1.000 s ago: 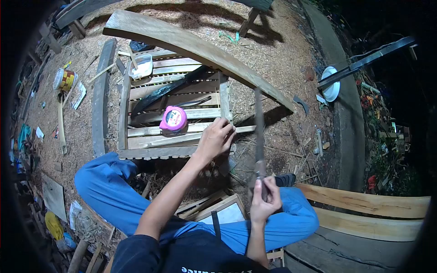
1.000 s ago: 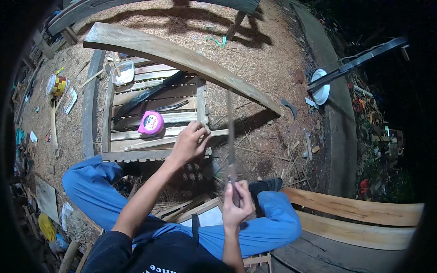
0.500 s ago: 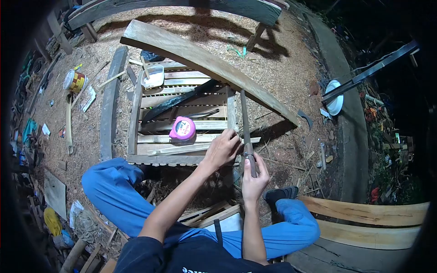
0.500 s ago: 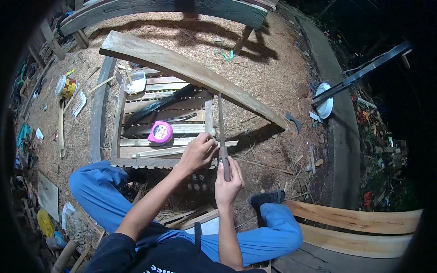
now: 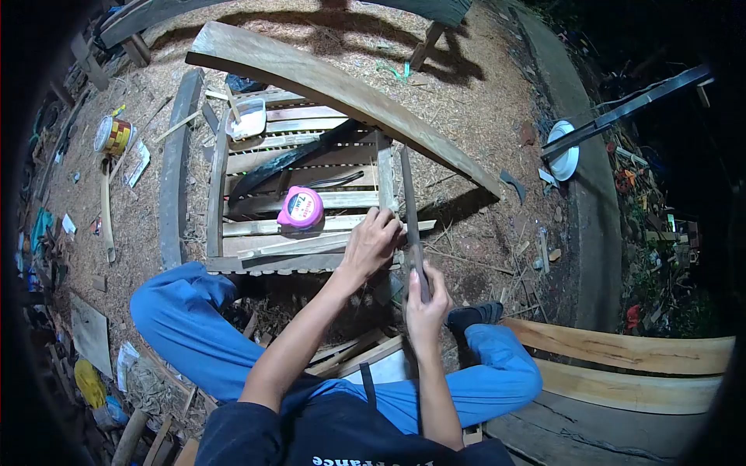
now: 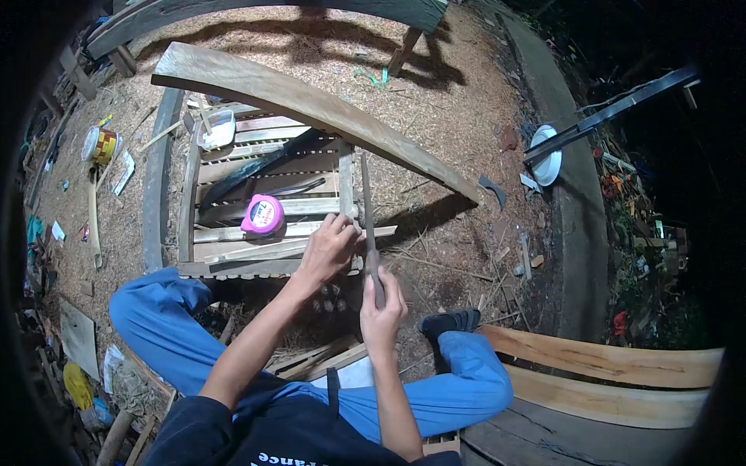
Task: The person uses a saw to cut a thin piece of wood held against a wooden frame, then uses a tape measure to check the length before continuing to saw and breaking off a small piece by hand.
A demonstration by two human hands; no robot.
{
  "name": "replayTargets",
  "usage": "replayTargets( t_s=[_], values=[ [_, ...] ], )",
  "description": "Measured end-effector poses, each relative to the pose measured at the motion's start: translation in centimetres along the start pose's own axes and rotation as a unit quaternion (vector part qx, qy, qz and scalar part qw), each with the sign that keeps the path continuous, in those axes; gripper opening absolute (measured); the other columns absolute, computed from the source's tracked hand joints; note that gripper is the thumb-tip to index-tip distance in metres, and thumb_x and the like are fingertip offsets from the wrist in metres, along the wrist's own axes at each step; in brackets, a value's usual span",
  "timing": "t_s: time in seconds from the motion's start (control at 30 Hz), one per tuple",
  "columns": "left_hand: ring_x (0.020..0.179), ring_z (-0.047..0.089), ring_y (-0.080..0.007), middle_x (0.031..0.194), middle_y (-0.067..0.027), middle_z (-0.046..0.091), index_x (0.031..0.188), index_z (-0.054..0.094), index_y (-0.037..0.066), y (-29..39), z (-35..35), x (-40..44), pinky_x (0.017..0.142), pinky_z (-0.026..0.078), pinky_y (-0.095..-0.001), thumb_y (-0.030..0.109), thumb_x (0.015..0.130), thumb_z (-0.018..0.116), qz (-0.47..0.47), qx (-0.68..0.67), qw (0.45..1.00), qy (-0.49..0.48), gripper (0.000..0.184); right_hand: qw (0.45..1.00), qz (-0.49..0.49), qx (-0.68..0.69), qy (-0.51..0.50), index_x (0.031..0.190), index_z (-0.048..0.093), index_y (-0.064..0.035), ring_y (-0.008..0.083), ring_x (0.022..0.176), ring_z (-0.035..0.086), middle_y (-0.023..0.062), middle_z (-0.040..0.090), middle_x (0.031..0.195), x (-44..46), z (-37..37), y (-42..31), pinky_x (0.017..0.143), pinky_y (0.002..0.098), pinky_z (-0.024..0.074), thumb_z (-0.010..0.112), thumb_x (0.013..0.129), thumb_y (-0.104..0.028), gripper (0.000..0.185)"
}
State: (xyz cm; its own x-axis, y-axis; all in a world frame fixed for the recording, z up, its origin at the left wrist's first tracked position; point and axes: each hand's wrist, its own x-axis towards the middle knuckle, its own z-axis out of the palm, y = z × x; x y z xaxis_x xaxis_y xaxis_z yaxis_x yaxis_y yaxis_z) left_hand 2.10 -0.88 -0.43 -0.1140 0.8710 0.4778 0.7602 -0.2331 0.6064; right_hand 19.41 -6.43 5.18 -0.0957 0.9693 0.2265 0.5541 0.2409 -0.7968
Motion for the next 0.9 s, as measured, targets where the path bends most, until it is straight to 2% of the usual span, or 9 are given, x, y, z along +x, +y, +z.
replayTargets(
  t_s=[0.07, 0.1, 0.2, 0.37, 0.43, 0.5, 0.63, 0.7, 0.9],
  values=[
    [0.098, 0.062, -0.0333, 0.104, -0.0124, 0.063, 0.096, 0.068, 0.004, 0.0, -0.1, -0.2, 0.078, 0.055, -0.0450, 0.014, 0.091, 0.078, -0.001, -0.010, 1.000, 0.006, 0.015, 0.999, 0.036, -0.006, -0.003, 0.122, 0.070, 0.0058, 0.0253, 0.108, 0.074, 0.0216, 0.076, 0.118, -3.3, -2.0, 0.5, 0.096, 0.0380, 0.0560, 0.073, 0.101, -0.010, 0.027],
    [0.098, 0.062, -0.0335, 0.104, -0.0123, 0.063, 0.096, 0.068, 0.004, 0.2, -0.3, -0.1, 0.079, 0.056, -0.0449, 0.014, 0.091, 0.077, -0.004, -0.009, 1.000, 0.003, 0.015, 0.999, 0.035, -0.009, 0.000, 0.122, 0.070, 0.0058, 0.0253, 0.108, 0.074, 0.0216, 0.076, 0.118, -5.2, -3.3, 0.4, 0.096, 0.0380, 0.0560, 0.073, 0.101, -0.010, 0.027],
    [0.099, 0.063, -0.0337, 0.103, -0.0120, 0.063, 0.097, 0.069, 0.004, 0.0, -0.5, 0.0, 0.080, 0.056, -0.0450, 0.015, 0.093, 0.077, -0.004, -0.020, 1.000, 0.010, 0.015, 0.992, 0.112, 0.063, -0.008, 0.124, 0.070, 0.0104, 0.0361, 0.117, 0.073, 0.0248, 0.075, 0.125, -7.5, -6.2, -0.4, 0.104, 0.0423, 0.0551, 0.073, 0.098, -0.003, 0.030],
    [0.098, 0.063, -0.0343, 0.102, -0.0128, 0.064, 0.099, 0.070, 0.003, -0.2, -0.4, 0.0, 0.083, 0.056, -0.0456, 0.016, 0.094, 0.077, -0.017, -0.050, 0.999, 0.004, 0.015, 0.990, 0.011, 0.050, 0.135, 0.124, 0.071, 0.0126, 0.0351, 0.117, 0.073, 0.0258, 0.074, 0.127, -4.3, -5.7, -2.5, 0.102, 0.0419, 0.0559, 0.074, 0.098, -0.003, 0.031],
    [0.098, 0.063, -0.0343, 0.102, -0.0130, 0.064, 0.098, 0.070, 0.003, 0.1, -0.9, 0.0, 0.082, 0.056, -0.0454, 0.016, 0.093, 0.078, -0.007, -0.052, 0.999, 0.010, 0.015, 0.991, -0.005, 0.085, 0.106, 0.123, 0.073, 0.0089, 0.0350, 0.112, 0.075, 0.0249, 0.075, 0.124, -1.7, -3.7, -1.2, 0.098, 0.0427, 0.0569, 0.074, 0.097, -0.005, 0.029],
    [0.097, 0.063, -0.0343, 0.101, -0.0133, 0.064, 0.098, 0.070, 0.003, 0.2, -0.9, 0.1, 0.082, 0.056, -0.0451, 0.016, 0.093, 0.078, 0.004, -0.056, 0.998, 0.017, 0.015, 0.997, -0.052, -0.001, 0.065, 0.122, 0.073, 0.0076, 0.0357, 0.108, 0.076, 0.0236, 0.076, 0.119, 0.6, -2.0, -0.4, 0.096, 0.0411, 0.0574, 0.074, 0.097, -0.005, 0.029],
    [0.096, 0.063, -0.0343, 0.101, -0.0140, 0.064, 0.097, 0.071, 0.003, 0.0, -0.6, 0.0, 0.082, 0.056, -0.0453, 0.014, 0.091, 0.080, 0.003, -0.054, 0.998, 0.025, 0.015, 0.997, -0.062, 0.036, 0.037, 0.122, 0.074, 0.0073, 0.0363, 0.105, 0.076, 0.0235, 0.077, 0.115, 2.4, 0.3, -0.6, 0.095, 0.0410, 0.0577, 0.074, 0.096, -0.005, 0.029],
    [0.096, 0.063, -0.0338, 0.101, -0.0136, 0.064, 0.097, 0.071, 0.003, 0.0, -0.6, 0.0, 0.082, 0.056, -0.0446, 0.014, 0.091, 0.080, 0.003, -0.044, 0.999, 0.018, 0.015, 0.999, 0.005, 0.030, 0.013, 0.124, 0.074, 0.0076, 0.0319, 0.115, 0.074, 0.0240, 0.076, 0.123, 2.7, 0.3, -0.9, 0.104, 0.0408, 0.0542, 0.074, 0.098, -0.011, 0.032],
    [0.096, 0.064, -0.0329, 0.101, -0.0121, 0.065, 0.098, 0.072, 0.004, 0.0, -0.7, 0.1, 0.080, 0.056, -0.0434, 0.013, 0.090, 0.080, 0.003, -0.045, 0.999, 0.016, 0.014, 1.000, -0.006, 0.001, 0.000, 0.124, 0.074, 0.0075, 0.0329, 0.110, 0.076, 0.0231, 0.077, 0.120, 3.3, 0.6, -1.9, 0.100, 0.0416, 0.0564, 0.074, 0.098, -0.011, 0.032]
  ],
)
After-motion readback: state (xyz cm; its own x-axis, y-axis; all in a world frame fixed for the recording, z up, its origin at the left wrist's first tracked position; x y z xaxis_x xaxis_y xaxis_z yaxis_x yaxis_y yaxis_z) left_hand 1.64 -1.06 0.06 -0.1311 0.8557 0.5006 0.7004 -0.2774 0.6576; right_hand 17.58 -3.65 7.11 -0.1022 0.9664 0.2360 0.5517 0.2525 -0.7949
